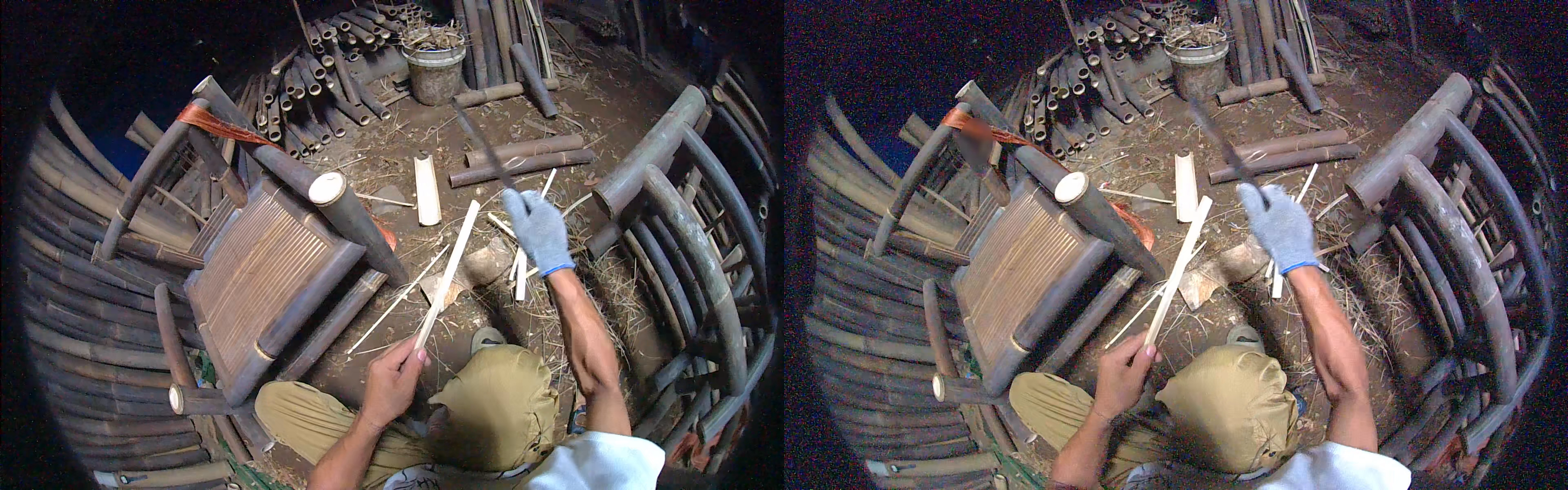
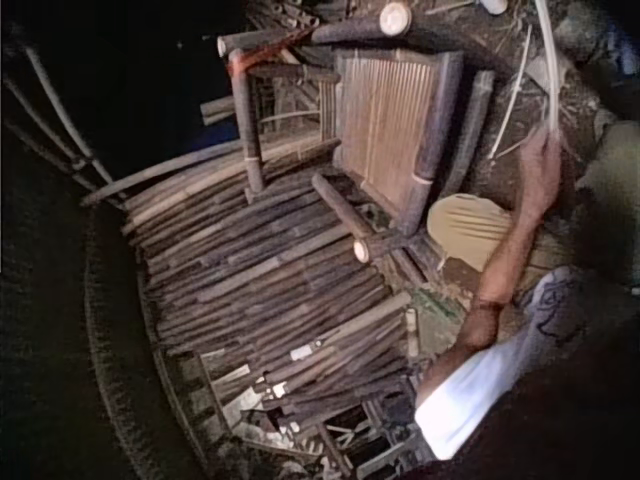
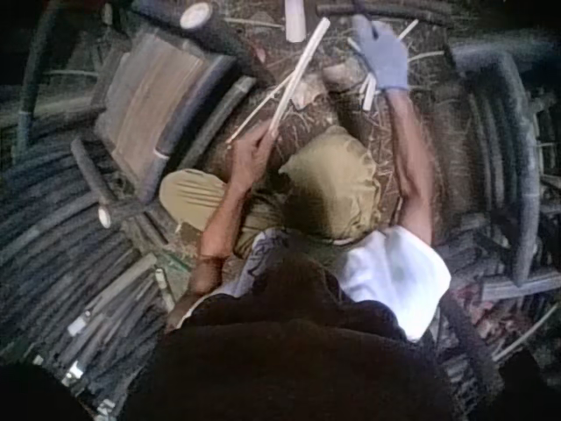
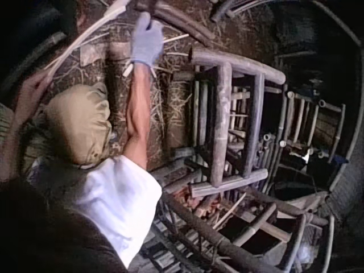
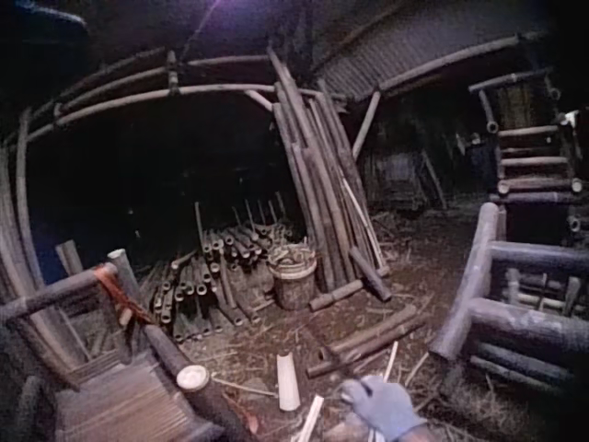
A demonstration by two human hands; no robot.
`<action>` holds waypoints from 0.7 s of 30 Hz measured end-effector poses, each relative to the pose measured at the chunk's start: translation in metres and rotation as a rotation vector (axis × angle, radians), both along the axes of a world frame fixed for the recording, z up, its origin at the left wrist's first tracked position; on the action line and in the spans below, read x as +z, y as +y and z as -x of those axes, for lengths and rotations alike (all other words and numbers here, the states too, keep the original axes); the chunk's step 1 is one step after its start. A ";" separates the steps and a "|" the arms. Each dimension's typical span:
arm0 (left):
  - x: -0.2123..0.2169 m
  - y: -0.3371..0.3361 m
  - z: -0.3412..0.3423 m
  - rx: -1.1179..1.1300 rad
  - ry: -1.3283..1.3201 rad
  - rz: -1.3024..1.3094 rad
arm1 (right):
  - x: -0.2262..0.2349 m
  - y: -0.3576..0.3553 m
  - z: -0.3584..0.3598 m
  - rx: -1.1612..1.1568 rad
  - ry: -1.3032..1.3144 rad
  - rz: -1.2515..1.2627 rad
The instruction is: The person constructs a bamboo chair by inserting bamboo slats into the frame and then using a knife to shave and shape small bamboo pieces for the assembly.
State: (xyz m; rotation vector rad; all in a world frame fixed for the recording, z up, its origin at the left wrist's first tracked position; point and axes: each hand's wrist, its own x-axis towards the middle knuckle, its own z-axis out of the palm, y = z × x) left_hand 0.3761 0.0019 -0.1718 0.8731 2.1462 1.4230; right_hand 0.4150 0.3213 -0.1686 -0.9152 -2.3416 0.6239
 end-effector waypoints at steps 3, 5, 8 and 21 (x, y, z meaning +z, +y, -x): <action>0.014 0.010 0.009 -0.020 -0.398 -0.101 | 0.005 -0.033 -0.016 0.160 0.138 0.002; 0.016 0.030 0.021 -0.067 -0.524 -0.228 | 0.006 -0.078 -0.024 0.402 0.040 -0.064; 0.027 0.042 0.017 -0.069 -0.602 -0.306 | 0.005 -0.094 -0.023 0.388 0.042 -0.104; 0.094 -0.078 0.113 -0.116 -0.615 -0.803 | -0.185 0.057 -0.015 0.071 -0.082 -0.062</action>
